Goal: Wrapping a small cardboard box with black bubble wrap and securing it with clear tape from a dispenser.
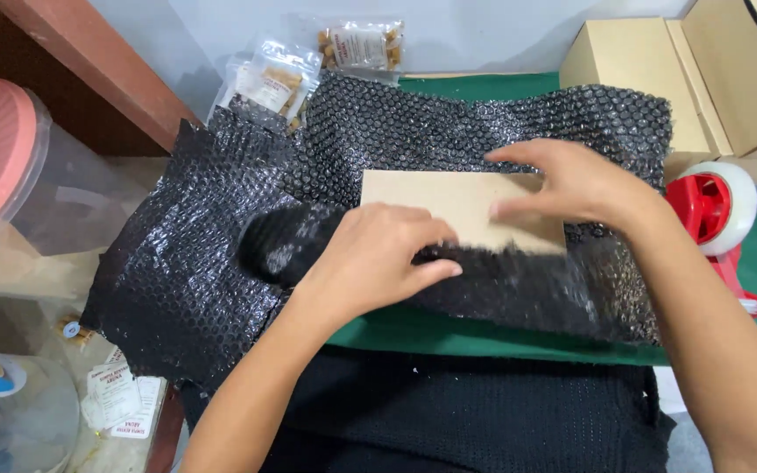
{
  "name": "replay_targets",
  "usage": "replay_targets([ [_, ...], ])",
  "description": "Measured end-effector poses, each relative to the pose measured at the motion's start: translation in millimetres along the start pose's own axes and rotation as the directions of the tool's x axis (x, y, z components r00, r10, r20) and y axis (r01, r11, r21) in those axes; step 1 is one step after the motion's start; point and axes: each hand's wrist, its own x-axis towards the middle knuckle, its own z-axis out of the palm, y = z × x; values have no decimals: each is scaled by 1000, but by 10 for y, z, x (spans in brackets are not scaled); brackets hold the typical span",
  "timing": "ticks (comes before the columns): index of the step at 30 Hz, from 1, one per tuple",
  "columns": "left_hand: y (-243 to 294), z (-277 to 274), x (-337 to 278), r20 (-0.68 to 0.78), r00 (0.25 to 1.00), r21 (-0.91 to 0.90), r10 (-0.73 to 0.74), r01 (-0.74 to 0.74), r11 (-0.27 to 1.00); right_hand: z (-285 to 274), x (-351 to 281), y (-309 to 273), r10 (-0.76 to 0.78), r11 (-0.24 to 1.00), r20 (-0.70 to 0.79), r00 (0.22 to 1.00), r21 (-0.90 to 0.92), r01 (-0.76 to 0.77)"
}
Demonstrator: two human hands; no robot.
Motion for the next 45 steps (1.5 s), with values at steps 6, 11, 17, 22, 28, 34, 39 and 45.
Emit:
replay_targets([
  [6,138,-60,-274,171,985,-17,4,-2,1000,109,-170,-342,-59,959,274,960,-252,131],
  [11,280,-107,-408,349,936,-65,35,-13,998,302,-97,-181,-92,927,172,981,-344,147],
  [17,358,-117,-497,445,894,-70,47,-18,997,357,12,51,-105,961,90,990,-246,125],
  [22,428,-167,-432,488,872,-15,38,-35,999,324,94,73,-101,925,166,981,-347,154],
  [28,192,-144,-60,176,983,113,48,-68,991,147,-82,135,-186,972,55,981,-137,192],
  [34,-431,-15,782,-135,982,186,135,-109,976,-357,-351,363,20,949,-35,999,316,-8],
  [39,-1104,369,1240,-179,963,348,203,-131,928,-529,-284,387,219,976,-57,974,10,-218],
  [45,-1626,513,1371,-9,976,555,216,-174,813,-249,100,644,247,882,-170,954,-368,-294],
])
